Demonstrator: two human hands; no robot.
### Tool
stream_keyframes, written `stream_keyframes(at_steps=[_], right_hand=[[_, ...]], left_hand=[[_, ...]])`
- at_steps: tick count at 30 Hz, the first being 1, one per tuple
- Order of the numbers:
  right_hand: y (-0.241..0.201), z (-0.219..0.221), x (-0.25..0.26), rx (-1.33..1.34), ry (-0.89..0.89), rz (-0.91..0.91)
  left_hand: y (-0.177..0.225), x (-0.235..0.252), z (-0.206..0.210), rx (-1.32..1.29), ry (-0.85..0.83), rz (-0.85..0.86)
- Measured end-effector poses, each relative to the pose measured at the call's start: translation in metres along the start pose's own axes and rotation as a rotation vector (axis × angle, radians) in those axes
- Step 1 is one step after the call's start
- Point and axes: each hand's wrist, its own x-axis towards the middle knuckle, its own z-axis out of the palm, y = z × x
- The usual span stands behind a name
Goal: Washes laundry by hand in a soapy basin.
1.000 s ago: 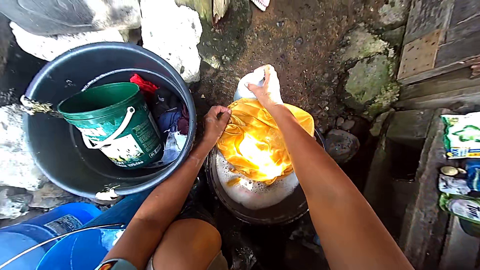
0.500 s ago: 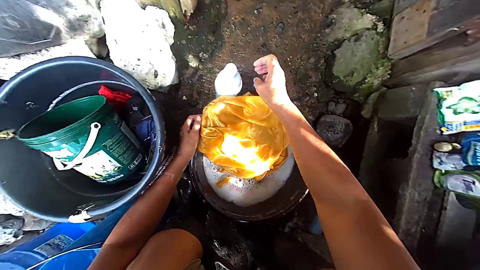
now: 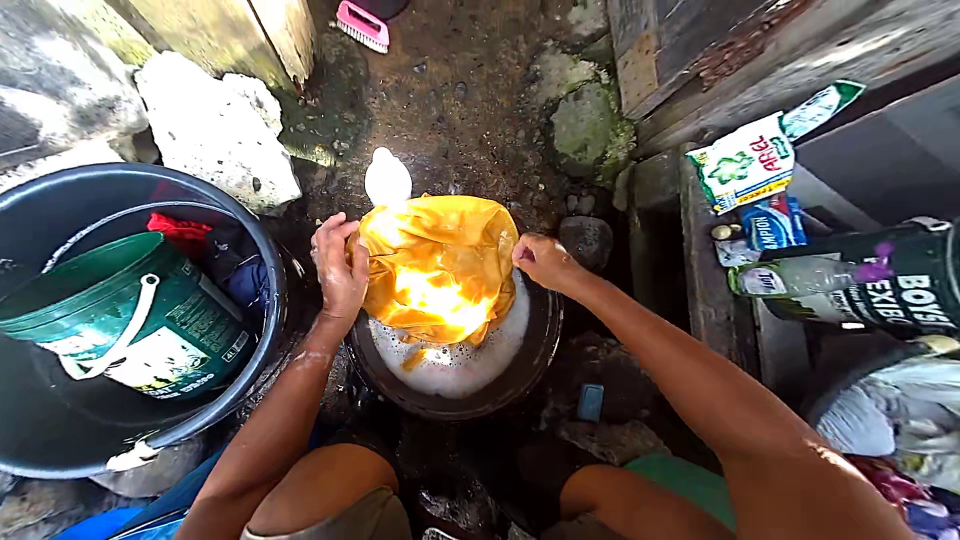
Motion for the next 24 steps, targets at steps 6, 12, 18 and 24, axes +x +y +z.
stream_keyframes(at_steps=[6, 12, 18, 24], right_hand=[[0.04, 0.038, -0.018, 0.084, -0.169, 0.065], [0.06, 0.104, -0.033, 0.084, -0.342, 0.122], [0.07, 0.15, -0.056, 0.134, -0.483, 0.02], [0.078, 0.127, -0.045, 0.332, -0.231, 0.254]], left_hand=[[0.023, -0.026, 0.054, -0.023, -0.279, 0.361], [0.043, -0.057, 0.081, 0.181, -0.834, 0.544], [0.045, -0.071, 0.087, 0.321, -0.811, 0.507], [0.037, -0.066, 0.053, 0.136, -0.573, 0.431]])
